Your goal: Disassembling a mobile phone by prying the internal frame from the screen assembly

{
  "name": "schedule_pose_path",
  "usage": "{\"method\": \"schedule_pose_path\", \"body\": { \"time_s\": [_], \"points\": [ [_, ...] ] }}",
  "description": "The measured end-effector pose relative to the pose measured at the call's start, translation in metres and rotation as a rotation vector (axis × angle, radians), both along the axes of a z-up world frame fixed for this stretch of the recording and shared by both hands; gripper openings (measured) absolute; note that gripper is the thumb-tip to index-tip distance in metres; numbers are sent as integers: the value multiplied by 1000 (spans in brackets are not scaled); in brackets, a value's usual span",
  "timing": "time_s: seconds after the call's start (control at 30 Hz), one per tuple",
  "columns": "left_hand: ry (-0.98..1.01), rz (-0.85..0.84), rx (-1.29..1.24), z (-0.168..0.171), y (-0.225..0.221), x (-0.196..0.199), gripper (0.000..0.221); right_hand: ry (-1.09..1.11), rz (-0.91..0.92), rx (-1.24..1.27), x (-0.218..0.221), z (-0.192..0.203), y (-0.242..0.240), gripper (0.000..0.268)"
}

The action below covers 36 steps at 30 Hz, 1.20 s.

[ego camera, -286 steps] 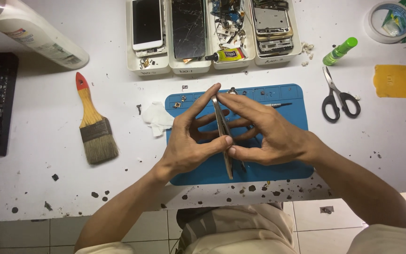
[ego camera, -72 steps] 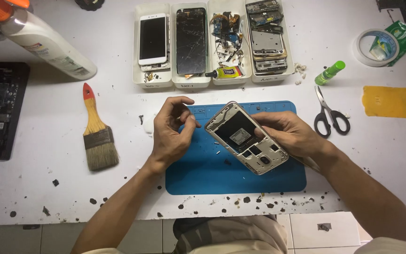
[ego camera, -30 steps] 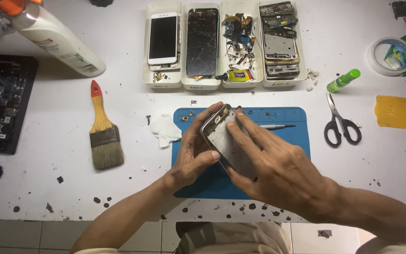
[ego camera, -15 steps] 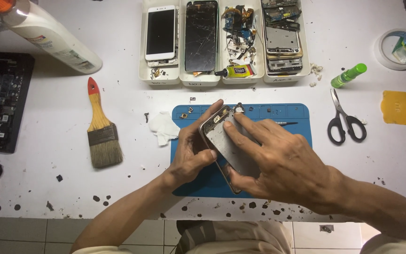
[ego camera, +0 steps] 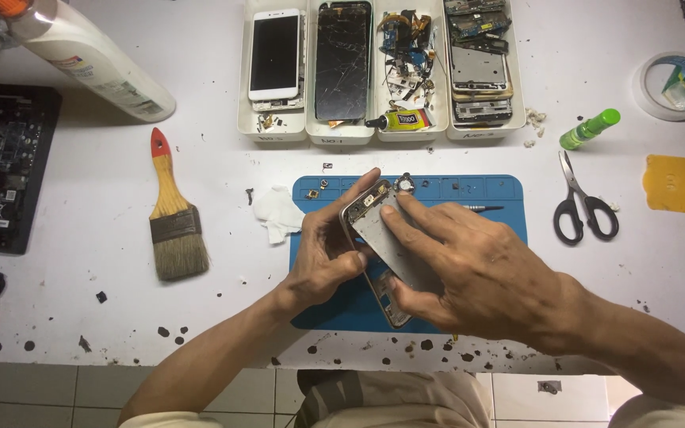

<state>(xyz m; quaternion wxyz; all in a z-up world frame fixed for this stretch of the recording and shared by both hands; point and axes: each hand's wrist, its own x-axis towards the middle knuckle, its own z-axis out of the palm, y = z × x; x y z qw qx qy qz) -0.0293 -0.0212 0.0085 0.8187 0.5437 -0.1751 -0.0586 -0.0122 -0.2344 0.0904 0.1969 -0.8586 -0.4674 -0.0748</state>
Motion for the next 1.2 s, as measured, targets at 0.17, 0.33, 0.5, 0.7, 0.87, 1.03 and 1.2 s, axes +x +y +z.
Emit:
{"method": "schedule_pose_path", "body": {
  "time_s": [0.17,0.33,0.5,0.7,0.87,1.03,1.2],
  "points": [
    [8,-26,-29,-1,0,0,93,66,27,-25,6,-1,-5,66],
    [60,-53,-80,0,-1,1,92,124,38,-48,10,-1,-6,65],
    [17,22,28,12,0,3,93,-8,-15,22,8,-3,2,72],
    [1,-43,-80,11,0,-1,92,-109,-33,64,5,2,4,70],
    [-15,20,-12,4,2,1,85,-61,17,75,4,-2,2,69],
    [-19,3,26,7,5,3,79,39,82,55,12,-2,-5,67],
    [-15,-8,56,8,7,4,77,131,136,70,19,2,-9,62]
  ]
}}
